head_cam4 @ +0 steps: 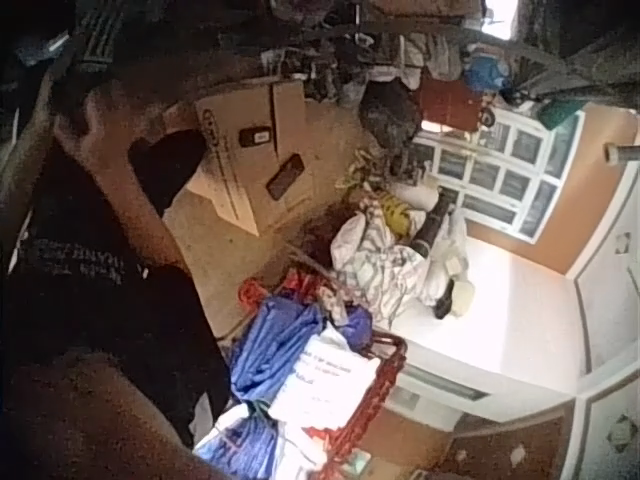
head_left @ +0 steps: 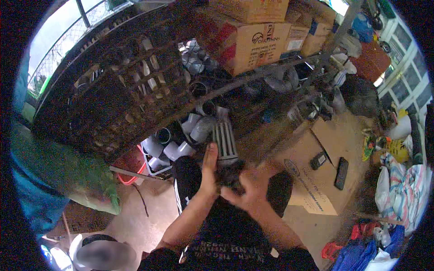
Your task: The recorder is inspecting and handling various plastic hardware components in a storage area.
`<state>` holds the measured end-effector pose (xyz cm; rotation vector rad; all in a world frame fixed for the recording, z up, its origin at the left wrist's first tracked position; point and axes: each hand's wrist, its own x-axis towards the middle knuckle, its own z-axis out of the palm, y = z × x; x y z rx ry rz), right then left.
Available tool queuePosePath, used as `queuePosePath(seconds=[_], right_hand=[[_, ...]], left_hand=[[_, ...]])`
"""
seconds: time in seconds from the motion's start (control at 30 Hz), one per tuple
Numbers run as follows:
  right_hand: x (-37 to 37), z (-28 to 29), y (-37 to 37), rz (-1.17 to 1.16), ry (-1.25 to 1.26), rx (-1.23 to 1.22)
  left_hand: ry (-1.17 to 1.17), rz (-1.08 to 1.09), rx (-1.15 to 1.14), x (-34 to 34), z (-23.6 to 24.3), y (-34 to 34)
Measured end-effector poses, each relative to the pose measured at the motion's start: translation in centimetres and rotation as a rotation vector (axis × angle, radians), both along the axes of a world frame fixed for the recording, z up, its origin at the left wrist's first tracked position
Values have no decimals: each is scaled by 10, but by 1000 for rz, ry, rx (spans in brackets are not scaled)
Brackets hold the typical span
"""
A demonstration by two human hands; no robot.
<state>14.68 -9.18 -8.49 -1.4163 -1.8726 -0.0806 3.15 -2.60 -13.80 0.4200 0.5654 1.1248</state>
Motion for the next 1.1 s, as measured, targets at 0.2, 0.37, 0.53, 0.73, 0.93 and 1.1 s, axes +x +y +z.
queuePosePath(seconds=[0.2, 0.37, 0.53, 0.73, 0.93, 1.1], right_hand=[[4, -7, 21, -99, 334, -120], [12, -13, 7, -5, 124, -43], [59, -21, 56, -414, 611, -164], [92, -14, 34, -119, 1483, -107], [6, 1, 9, 101, 381, 294], [23, 18, 41, -116, 448, 136]], left_hand=[[90, 38, -103, 15, 36, -22], [-5, -19, -119, 11, 41, -14], [-137, -294, -109, 5, 35, -26], [-180, -270, -16, -2, 48, -17], [15, -34, 39, 16, 46, -19], [238, -164, 117, 10, 26, -26]])
